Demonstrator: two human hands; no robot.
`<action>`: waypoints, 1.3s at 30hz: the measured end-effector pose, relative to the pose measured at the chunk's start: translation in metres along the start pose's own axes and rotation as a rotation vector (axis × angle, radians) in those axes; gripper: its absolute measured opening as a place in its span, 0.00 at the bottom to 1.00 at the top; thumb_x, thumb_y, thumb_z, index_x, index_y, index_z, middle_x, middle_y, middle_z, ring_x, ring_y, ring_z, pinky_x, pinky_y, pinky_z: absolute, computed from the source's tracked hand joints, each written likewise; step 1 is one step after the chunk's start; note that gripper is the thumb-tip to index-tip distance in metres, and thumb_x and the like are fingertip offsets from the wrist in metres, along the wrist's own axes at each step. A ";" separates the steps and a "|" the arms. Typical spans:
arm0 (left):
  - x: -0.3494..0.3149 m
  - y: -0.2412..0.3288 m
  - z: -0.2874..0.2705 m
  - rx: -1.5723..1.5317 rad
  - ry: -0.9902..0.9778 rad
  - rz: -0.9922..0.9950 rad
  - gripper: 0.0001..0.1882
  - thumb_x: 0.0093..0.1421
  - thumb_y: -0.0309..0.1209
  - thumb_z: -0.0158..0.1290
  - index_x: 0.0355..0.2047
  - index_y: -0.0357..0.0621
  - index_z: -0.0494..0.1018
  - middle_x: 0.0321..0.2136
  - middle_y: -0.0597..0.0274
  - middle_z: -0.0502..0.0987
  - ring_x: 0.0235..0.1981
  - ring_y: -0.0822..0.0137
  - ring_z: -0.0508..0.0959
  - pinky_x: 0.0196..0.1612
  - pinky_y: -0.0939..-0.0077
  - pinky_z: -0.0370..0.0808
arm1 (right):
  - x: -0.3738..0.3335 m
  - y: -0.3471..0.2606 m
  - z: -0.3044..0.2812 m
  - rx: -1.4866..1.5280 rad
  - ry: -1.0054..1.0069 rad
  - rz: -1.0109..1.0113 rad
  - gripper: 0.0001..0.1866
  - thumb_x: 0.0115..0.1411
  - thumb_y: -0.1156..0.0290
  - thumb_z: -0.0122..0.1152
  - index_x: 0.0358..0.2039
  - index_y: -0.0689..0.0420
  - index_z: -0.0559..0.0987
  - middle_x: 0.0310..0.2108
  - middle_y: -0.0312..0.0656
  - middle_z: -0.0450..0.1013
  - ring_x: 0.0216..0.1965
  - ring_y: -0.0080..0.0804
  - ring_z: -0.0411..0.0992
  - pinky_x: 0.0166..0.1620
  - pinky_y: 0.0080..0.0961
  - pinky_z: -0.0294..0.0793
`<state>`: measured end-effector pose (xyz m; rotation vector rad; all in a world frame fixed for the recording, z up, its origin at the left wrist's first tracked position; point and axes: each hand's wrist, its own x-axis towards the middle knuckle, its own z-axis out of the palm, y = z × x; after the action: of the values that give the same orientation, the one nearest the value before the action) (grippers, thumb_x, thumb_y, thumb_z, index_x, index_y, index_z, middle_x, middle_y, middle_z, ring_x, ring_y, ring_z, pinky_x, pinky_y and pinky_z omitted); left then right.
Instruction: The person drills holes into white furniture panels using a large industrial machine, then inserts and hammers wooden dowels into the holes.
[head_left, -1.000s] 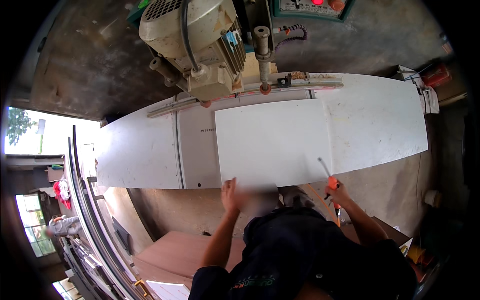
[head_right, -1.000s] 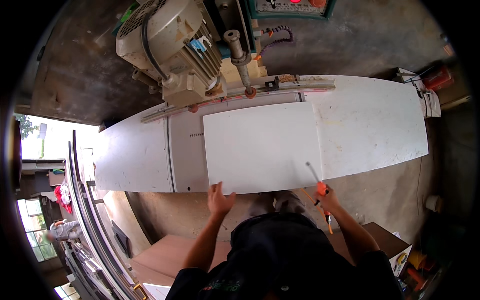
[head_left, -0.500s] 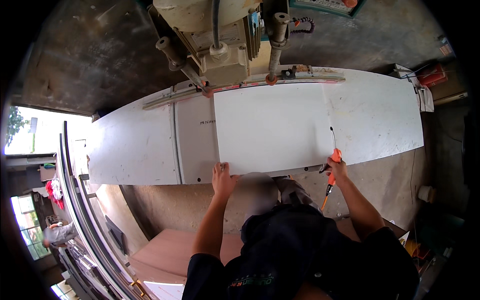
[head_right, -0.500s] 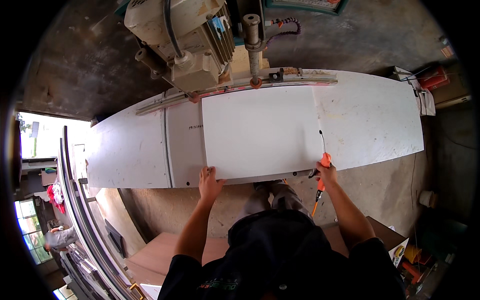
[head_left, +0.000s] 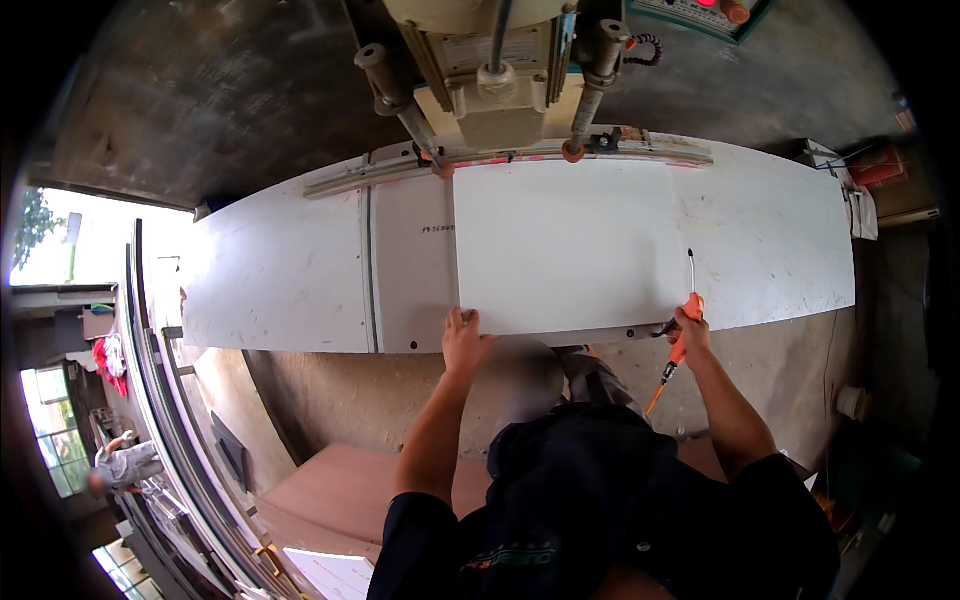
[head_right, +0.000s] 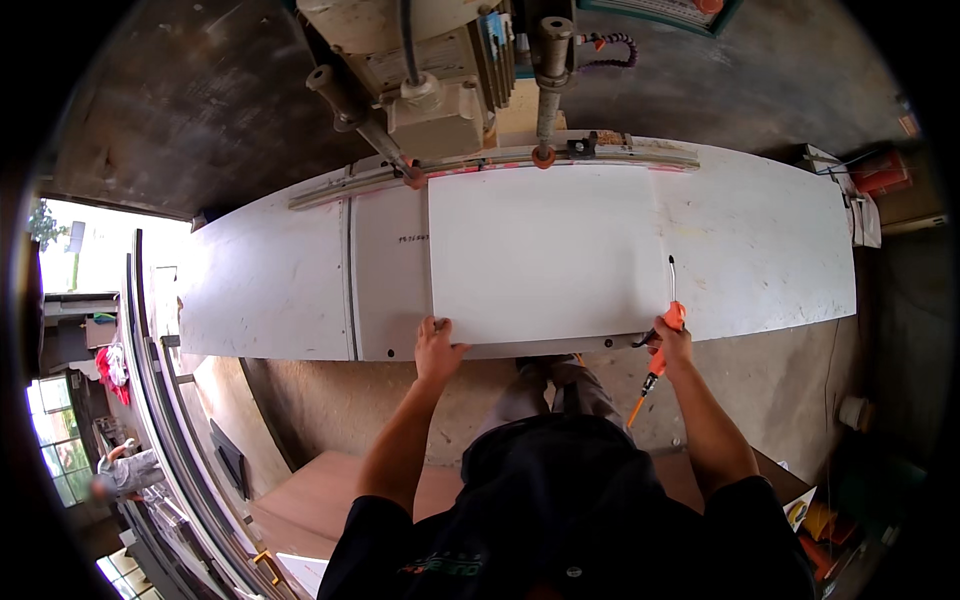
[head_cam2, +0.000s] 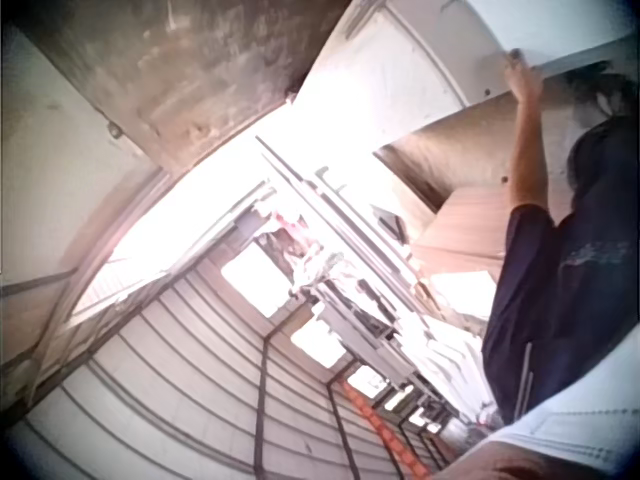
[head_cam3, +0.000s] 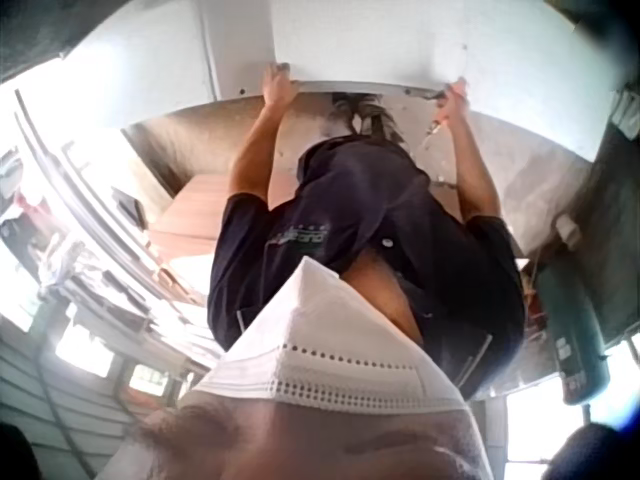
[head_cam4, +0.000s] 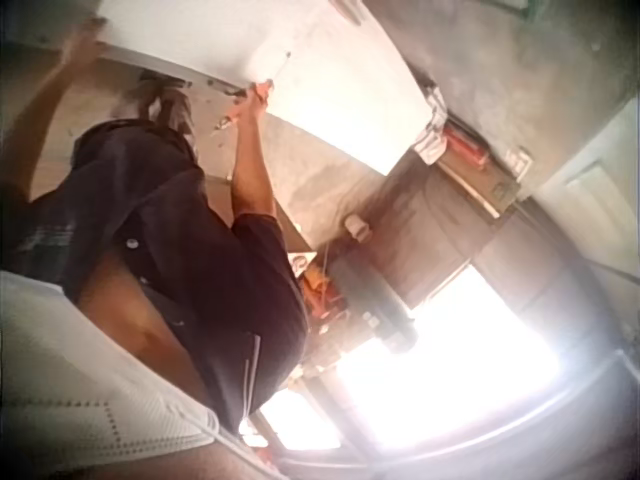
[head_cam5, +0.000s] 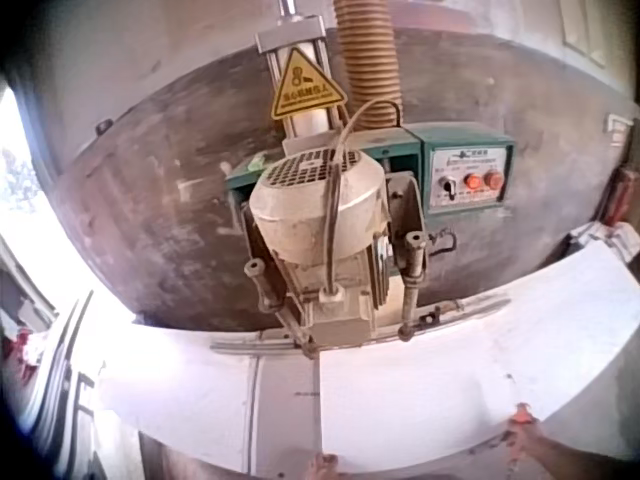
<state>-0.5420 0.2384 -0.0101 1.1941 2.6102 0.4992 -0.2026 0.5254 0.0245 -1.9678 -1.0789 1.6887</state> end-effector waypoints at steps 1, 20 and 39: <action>0.000 0.000 0.001 -0.012 0.009 0.011 0.30 0.40 0.37 0.67 0.44 0.38 0.74 0.46 0.55 0.66 0.49 0.53 0.68 0.46 0.62 0.73 | 0.001 0.001 -0.001 0.005 -0.010 0.006 0.13 0.56 0.61 0.64 0.31 0.57 0.74 0.21 0.37 0.72 0.18 0.26 0.70 0.22 0.26 0.71; 0.059 0.141 0.010 0.391 -0.478 0.256 0.40 0.47 0.36 0.61 0.59 0.34 0.60 0.65 0.29 0.44 0.63 0.26 0.49 0.59 0.38 0.59 | -0.056 0.005 -0.020 -0.074 -0.288 -0.021 0.19 0.64 0.52 0.50 0.40 0.56 0.73 0.33 0.42 0.78 0.33 0.33 0.79 0.23 0.24 0.72; 0.068 0.144 0.026 0.408 -0.528 0.209 0.49 0.36 0.42 0.71 0.58 0.40 0.62 0.64 0.30 0.46 0.62 0.24 0.52 0.55 0.43 0.67 | -0.044 -0.023 -0.018 -0.424 -0.410 -0.195 0.18 0.65 0.55 0.49 0.35 0.60 0.73 0.29 0.40 0.78 0.31 0.29 0.80 0.20 0.22 0.73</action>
<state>-0.4777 0.3837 0.0185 1.4804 2.1892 -0.3053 -0.1932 0.5128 0.0754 -1.6921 -1.8420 1.9211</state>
